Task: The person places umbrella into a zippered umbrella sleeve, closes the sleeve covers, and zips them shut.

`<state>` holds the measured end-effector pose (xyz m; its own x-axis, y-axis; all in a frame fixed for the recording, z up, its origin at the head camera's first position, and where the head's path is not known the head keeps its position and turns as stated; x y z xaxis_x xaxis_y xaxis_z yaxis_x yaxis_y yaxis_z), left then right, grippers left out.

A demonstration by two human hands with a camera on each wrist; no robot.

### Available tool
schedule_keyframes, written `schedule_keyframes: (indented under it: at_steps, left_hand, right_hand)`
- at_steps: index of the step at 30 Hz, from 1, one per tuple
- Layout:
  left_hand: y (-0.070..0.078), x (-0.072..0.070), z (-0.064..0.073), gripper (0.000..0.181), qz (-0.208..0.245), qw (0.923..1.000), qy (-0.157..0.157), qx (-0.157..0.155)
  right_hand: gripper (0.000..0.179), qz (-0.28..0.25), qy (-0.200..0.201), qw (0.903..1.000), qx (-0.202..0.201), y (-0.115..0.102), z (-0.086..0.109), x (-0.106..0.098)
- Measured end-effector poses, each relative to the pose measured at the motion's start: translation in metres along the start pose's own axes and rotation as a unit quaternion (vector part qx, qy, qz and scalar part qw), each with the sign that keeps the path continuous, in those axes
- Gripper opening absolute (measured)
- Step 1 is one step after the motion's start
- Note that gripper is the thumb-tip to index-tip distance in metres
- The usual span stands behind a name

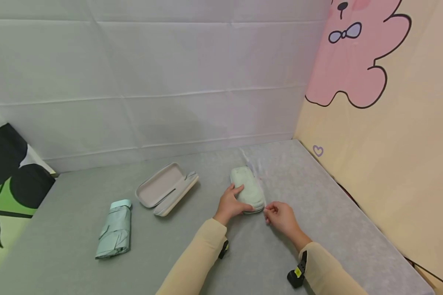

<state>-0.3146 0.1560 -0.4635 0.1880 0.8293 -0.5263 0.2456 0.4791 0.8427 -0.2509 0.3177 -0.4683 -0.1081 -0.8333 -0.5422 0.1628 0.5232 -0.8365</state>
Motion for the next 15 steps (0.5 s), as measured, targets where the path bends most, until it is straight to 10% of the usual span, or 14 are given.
schedule_keyframes:
  at_steps: [15]
  left_hand:
    - [0.008, 0.009, 0.008, 0.081, -0.006, 0.9998, 0.012, -0.011]
  right_hand:
    - [0.010, 0.064, 0.046, 0.9969, 0.006, 0.003, -0.001, -0.017]
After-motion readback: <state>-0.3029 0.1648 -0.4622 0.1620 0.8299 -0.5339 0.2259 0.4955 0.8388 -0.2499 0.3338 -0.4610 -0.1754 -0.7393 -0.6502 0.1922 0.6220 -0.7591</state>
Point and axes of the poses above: each hand's wrist, its own z-axis away from the middle knuckle, its own x-axis out of the palm, y = z × x, the point moved 7 cm from there along -z, towards the middle knuckle, and after that the axes turned 12 degrees about x, right-handed, at the moved point
